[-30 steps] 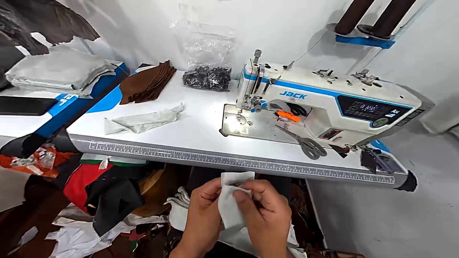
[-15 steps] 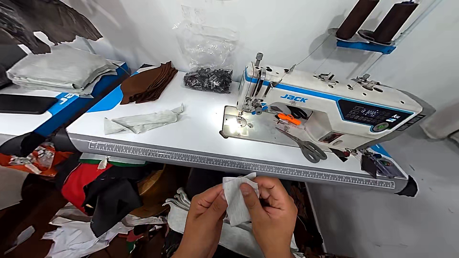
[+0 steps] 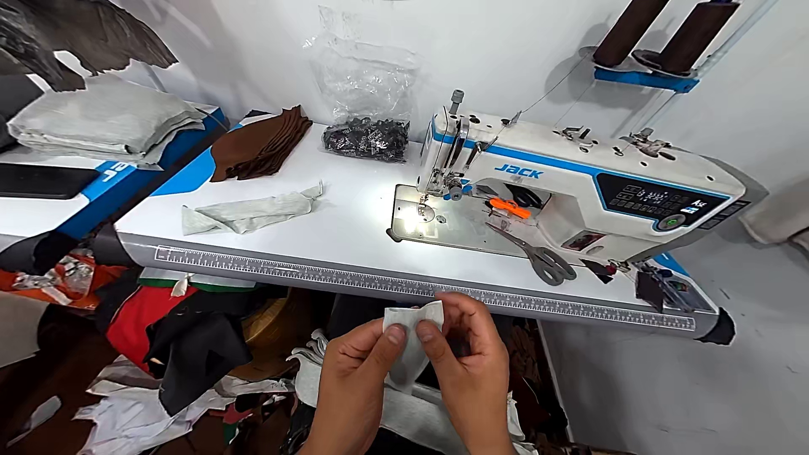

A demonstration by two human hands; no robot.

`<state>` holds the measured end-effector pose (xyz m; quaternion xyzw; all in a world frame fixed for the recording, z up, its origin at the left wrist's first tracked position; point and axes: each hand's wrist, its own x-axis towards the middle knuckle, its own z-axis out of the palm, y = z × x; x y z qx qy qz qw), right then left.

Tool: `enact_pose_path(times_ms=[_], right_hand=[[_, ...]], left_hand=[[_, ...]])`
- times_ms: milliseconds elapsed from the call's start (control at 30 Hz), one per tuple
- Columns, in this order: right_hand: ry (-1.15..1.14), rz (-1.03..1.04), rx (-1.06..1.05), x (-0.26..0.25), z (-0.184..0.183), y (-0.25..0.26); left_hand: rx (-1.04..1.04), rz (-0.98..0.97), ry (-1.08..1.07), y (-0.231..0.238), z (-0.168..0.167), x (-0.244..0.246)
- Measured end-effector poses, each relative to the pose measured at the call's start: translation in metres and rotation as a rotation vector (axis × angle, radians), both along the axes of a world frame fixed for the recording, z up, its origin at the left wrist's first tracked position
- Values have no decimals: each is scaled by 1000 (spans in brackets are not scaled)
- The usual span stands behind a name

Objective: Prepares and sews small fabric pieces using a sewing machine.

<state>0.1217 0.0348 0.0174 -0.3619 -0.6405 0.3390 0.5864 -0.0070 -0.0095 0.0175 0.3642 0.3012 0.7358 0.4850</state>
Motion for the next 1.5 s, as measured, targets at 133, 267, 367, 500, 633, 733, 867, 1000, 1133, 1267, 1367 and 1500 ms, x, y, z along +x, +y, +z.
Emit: enact_pose_path(times_ms=[133, 267, 367, 500, 633, 733, 867, 1000, 1133, 1267, 1367, 1500], right_hand=[[84, 282, -129, 11, 5, 9], [113, 212, -46, 11, 5, 10], [81, 115, 32, 10, 3, 9], [2, 6, 117, 9, -1, 9], [-93, -116, 225, 7, -4, 8], [-185, -212, 321, 6, -4, 6], [-239, -290, 421, 4, -6, 3], [-249, -311, 451, 3, -6, 0], [-225, -281, 417, 5, -6, 1], [-189, -235, 386, 5, -5, 0], [-144, -192, 350, 5, -5, -1], [-117, -156, 322, 5, -5, -2]], left_hand=[[-18, 5, 26, 4, 0, -3], [13, 121, 185, 7, -2, -6], [78, 237, 307, 10, -6, -6], [119, 316, 388, 12, -8, -7], [162, 401, 492, 14, -10, -3], [194, 527, 644, 15, -13, -1], [249, 666, 781, 15, -15, 4], [255, 693, 817, 14, -14, 7], [268, 682, 822, 13, -14, 7], [241, 612, 768, 12, -12, 7], [200, 478, 644, 10, -9, 6], [183, 398, 565, 9, -7, 4]])
